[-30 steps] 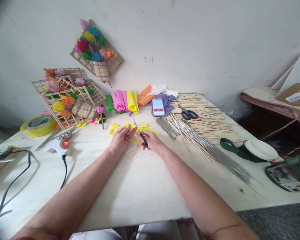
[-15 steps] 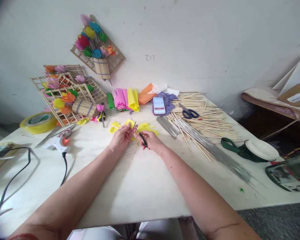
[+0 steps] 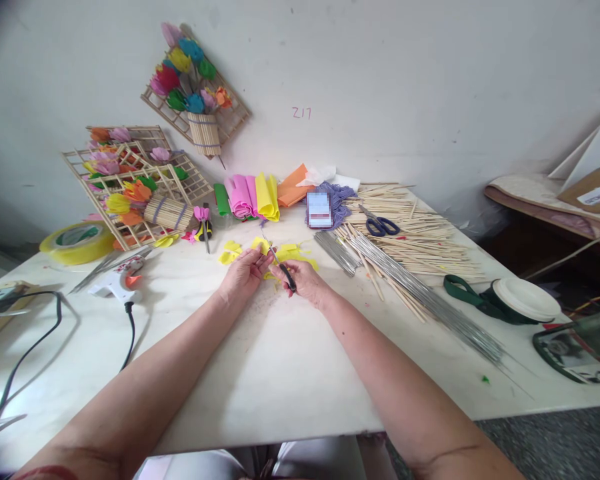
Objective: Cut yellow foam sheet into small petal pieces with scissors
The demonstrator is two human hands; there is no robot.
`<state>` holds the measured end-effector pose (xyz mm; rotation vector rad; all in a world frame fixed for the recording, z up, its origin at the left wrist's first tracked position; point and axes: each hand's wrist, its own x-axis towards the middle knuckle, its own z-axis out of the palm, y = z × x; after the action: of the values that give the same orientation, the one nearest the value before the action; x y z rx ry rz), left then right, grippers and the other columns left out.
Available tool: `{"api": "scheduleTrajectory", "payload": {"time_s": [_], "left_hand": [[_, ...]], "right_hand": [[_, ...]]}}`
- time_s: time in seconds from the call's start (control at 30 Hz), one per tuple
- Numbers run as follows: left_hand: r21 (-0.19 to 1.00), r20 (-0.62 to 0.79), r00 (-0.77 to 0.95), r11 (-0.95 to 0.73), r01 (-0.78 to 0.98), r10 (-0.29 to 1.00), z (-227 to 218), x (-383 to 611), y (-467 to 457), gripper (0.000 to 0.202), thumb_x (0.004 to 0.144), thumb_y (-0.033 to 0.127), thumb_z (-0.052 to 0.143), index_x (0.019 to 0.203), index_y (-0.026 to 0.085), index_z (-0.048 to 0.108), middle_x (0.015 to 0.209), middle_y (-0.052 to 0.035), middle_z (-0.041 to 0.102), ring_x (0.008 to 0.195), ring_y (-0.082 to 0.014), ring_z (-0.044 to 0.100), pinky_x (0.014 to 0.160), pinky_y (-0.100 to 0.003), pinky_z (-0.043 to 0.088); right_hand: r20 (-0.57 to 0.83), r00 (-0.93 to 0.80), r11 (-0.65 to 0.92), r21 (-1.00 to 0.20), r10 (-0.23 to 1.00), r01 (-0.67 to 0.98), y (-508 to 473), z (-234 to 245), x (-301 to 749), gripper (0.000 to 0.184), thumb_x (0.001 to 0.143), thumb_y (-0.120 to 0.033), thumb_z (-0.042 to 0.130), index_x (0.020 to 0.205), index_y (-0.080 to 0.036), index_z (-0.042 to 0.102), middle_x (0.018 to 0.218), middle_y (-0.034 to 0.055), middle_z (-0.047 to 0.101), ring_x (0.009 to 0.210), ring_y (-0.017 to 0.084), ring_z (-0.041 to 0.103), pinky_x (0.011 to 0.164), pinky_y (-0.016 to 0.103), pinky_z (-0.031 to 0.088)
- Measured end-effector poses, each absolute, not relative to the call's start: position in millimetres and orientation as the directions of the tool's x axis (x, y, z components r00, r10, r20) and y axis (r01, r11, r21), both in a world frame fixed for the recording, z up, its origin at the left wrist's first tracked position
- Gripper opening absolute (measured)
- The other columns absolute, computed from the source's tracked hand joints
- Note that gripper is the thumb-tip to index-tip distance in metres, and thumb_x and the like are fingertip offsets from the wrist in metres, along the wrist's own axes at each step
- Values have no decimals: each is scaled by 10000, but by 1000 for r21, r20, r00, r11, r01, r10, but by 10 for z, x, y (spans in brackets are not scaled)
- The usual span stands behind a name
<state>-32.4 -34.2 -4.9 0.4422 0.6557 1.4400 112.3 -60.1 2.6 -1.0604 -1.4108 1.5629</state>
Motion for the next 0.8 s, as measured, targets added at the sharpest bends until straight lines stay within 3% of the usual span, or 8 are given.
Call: {"api": "scheduleTrajectory", "payload": {"time_s": [0.4,0.8], "left_hand": [[646,-152,7,104,-756,988,-25,-319,-352,71,735,87,634,673,99,600,719,-63,666,743,-151,671,710,-232,544],[631,-144,4,95,-770,990,-53,-324,-334,107,722,83,642,639,113,581,654,-23,639,680,-123,657,729,-238,546]], "right_hand": [[-97,-361,-109,-994,927,-13,-569,-16,1128,328,667,-440,701,683,-173,511,437,-73,477,352,54,412,352,182,295],[-102,-354,-113,-994,930,-9,-559,-29,1135,328,666,-444,697,679,-170,519,445,-76,459,349,53,401,348,186,294]]}}
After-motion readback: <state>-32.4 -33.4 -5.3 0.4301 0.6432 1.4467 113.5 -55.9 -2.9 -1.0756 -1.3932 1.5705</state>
